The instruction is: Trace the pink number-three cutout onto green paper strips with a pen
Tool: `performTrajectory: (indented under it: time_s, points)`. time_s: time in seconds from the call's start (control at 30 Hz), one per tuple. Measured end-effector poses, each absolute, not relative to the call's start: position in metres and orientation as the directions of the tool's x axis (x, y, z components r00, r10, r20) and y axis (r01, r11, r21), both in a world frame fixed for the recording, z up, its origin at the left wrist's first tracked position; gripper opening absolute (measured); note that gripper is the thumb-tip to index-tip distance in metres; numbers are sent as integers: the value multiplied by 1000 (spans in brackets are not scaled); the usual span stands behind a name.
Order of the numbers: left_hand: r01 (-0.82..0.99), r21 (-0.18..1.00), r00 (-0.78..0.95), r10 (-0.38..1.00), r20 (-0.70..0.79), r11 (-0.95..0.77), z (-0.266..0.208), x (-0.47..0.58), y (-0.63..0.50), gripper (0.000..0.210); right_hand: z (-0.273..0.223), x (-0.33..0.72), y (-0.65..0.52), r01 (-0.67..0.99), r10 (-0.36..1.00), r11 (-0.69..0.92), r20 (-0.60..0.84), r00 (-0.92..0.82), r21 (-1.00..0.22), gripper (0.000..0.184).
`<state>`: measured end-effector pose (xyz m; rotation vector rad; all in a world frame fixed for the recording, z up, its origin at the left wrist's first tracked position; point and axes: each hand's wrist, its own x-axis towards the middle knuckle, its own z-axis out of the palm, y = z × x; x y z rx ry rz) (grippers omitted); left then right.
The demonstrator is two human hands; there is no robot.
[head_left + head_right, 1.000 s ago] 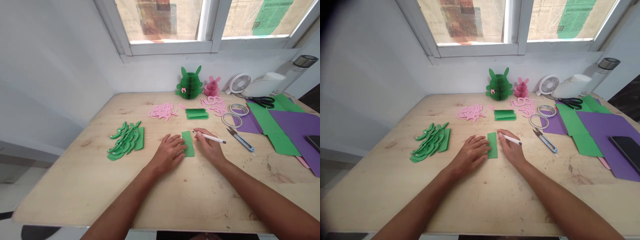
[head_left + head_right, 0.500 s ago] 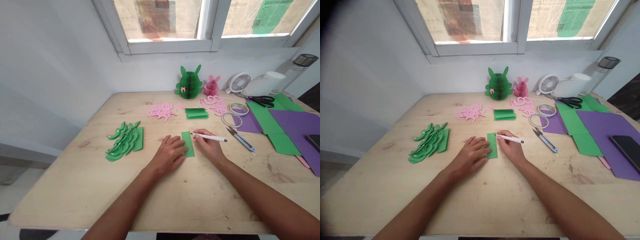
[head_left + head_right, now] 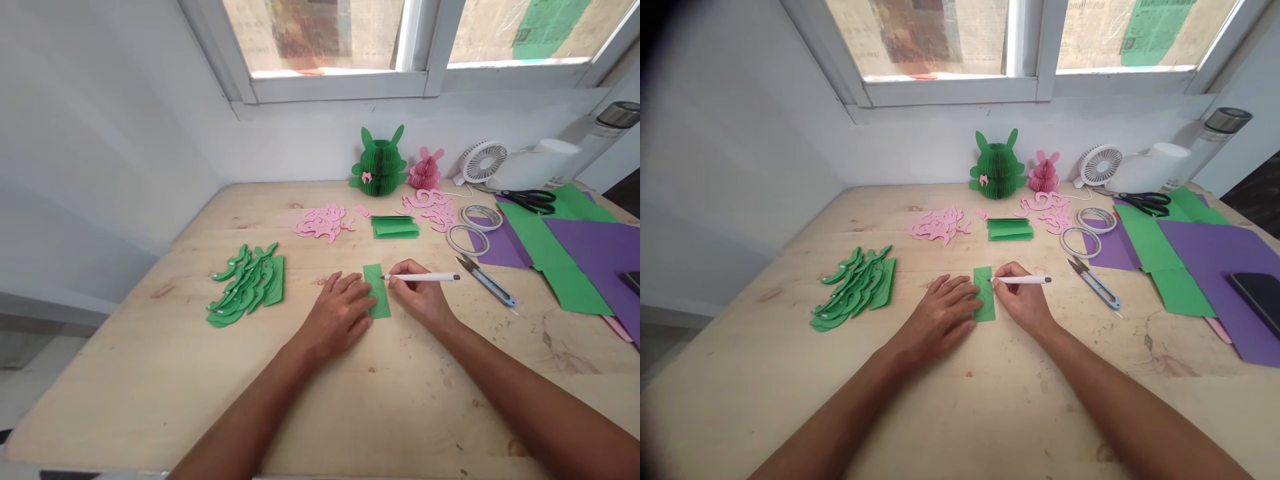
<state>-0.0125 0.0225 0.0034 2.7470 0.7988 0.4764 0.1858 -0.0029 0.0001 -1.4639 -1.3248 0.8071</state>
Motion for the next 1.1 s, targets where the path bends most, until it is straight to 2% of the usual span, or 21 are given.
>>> performTrajectory:
  time_s: [0.17, 0.4, 0.8, 1.1]
  points:
    - [497, 288, 790, 564, 241, -819, 6, -12, 19, 23, 0, 182, -1, 327, 971, 58, 130, 202, -943, 9]
    - [533, 316, 775, 603, 191, -785, 8, -14, 21, 25, 2, 176, 0, 329, 985, 20, 75, 155, -944, 10]
    - [529, 349, 783, 604, 150, -773, 9, -17, 22, 29, 2, 175, -1, 338, 987, 10, 63, 147, -941, 8]
    - [488, 375, 792, 580, 189, -788, 13, -18, 20, 27, 4, 175, -1, 345, 981, -8, 58, 182, -939, 8]
